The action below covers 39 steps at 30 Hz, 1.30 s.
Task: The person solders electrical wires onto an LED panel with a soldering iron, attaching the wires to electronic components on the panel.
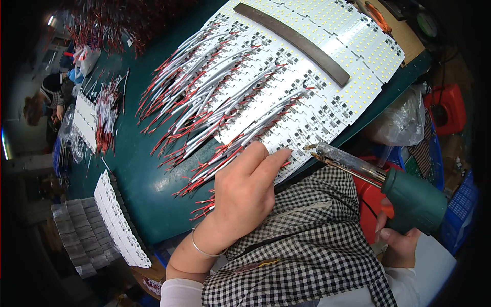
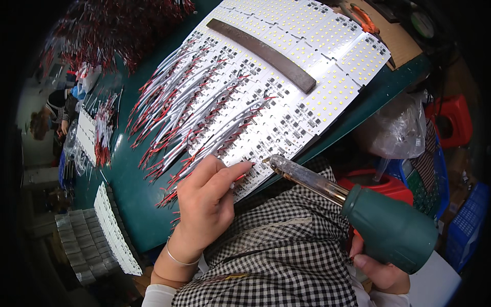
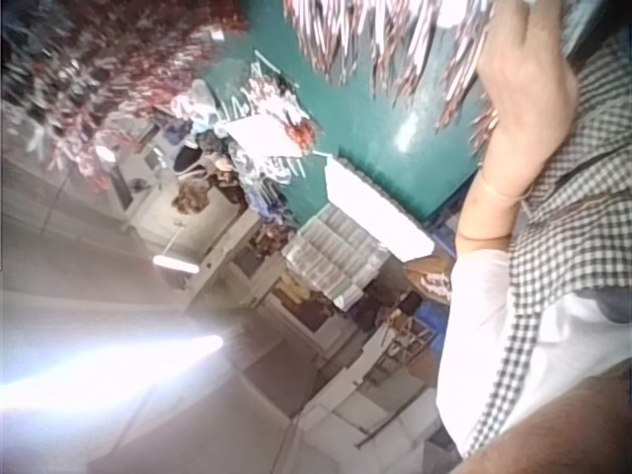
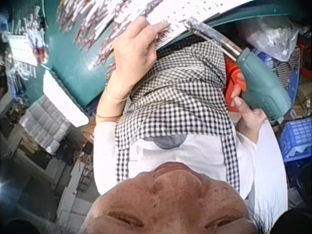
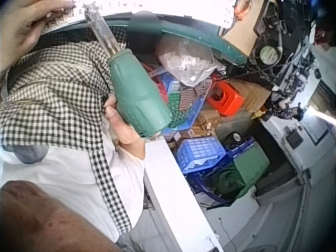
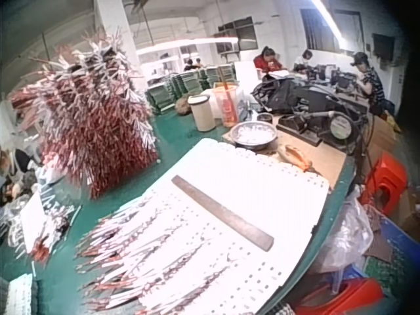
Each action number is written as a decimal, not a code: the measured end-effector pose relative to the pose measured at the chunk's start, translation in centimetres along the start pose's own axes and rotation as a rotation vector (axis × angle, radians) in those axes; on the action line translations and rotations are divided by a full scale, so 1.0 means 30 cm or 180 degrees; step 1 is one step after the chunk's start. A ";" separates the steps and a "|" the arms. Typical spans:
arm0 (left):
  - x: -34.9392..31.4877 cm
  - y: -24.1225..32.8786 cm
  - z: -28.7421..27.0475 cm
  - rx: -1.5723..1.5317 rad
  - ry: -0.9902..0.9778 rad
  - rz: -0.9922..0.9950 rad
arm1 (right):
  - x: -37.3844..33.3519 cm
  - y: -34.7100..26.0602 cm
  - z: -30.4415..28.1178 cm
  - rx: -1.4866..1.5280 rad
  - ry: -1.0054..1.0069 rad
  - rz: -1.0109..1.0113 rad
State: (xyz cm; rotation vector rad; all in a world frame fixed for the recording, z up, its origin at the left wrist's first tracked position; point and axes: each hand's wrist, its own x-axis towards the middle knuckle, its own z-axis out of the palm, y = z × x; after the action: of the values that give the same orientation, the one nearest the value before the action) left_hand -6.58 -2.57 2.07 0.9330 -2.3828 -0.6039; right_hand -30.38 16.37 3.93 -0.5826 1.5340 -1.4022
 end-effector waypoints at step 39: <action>-0.021 -0.003 0.029 0.0497 0.0303 0.0635 | 0.005 -0.029 0.004 -0.0261 0.0364 -0.0647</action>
State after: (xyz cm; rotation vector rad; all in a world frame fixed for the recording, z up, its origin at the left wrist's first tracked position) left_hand -6.66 -1.98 1.15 0.7561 -2.4249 -0.2948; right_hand -30.55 15.98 4.71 -0.7362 1.6668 -1.5536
